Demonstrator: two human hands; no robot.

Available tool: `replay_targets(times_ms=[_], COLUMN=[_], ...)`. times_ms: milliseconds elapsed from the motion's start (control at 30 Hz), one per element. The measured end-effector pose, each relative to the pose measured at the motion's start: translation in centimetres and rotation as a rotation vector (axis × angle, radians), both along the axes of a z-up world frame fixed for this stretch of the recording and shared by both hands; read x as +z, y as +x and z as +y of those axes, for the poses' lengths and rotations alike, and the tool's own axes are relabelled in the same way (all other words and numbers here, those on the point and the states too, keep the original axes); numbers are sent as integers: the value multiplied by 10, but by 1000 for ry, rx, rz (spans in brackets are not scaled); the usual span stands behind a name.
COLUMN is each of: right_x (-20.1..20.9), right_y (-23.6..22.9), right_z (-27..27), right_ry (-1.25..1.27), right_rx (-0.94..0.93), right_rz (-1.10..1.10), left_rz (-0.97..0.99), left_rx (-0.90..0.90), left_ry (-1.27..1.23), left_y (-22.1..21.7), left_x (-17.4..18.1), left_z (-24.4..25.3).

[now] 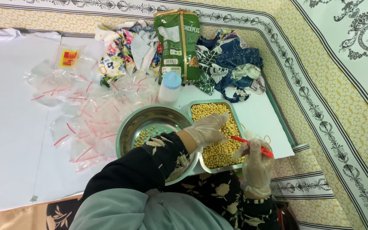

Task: A person wearing gloves is scooping chickpeas from a tray into a bowl using a red spoon and a white container, while also sorting through them.

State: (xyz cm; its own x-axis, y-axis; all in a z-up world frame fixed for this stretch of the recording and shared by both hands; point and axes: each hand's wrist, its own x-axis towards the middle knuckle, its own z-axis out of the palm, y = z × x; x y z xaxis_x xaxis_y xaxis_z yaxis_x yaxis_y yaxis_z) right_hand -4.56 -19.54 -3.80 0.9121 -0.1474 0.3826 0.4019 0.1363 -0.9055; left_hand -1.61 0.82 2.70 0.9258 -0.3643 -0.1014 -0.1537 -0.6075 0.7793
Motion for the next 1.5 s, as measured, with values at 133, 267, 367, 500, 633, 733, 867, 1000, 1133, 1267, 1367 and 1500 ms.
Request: replay_targets(times_ms=[133,267,367,500,633,733,867,1000,1133,1267,1367,1500], right_x=[14,40,44,29,27,10,-26,13,-11,20,24,32], right_y=[-1,-17,-27,-30,-37,-38,-25,-38,-12,0,12,29], right_z=[14,45,70,92,114,118,93,65,27,9,-1,3], right_ry=[-13,-21,-17,-143,-326,-617,-834,-934,-683,-751,-853,-910], right_rx=[29,85,149,269,414,372,275,296,91,54,29,-13], right_rz=[-21,-18,-21,-73,-309,-470,-805,-785,-727,-586,-522,-373], left_rz=[-32,-46,-43,2,55,62,41,114,53,-96,-222,-342], left_rx=[20,53,77,178,201,254,249,128,143,55,2,-48], left_ry=[-20,-90,-56,47,214,165,196,315,197,276,326,468], left_y=[7,-2,-16,-34,-78,-84,-84,-79,-82,-60,-42,-10], left_x=[-12,-17,-18,-49,-13,-34,-43,-26,-18,-14,-16,-26], left_z=[12,40,65,103,141,166,176,160,135,101,66,35])
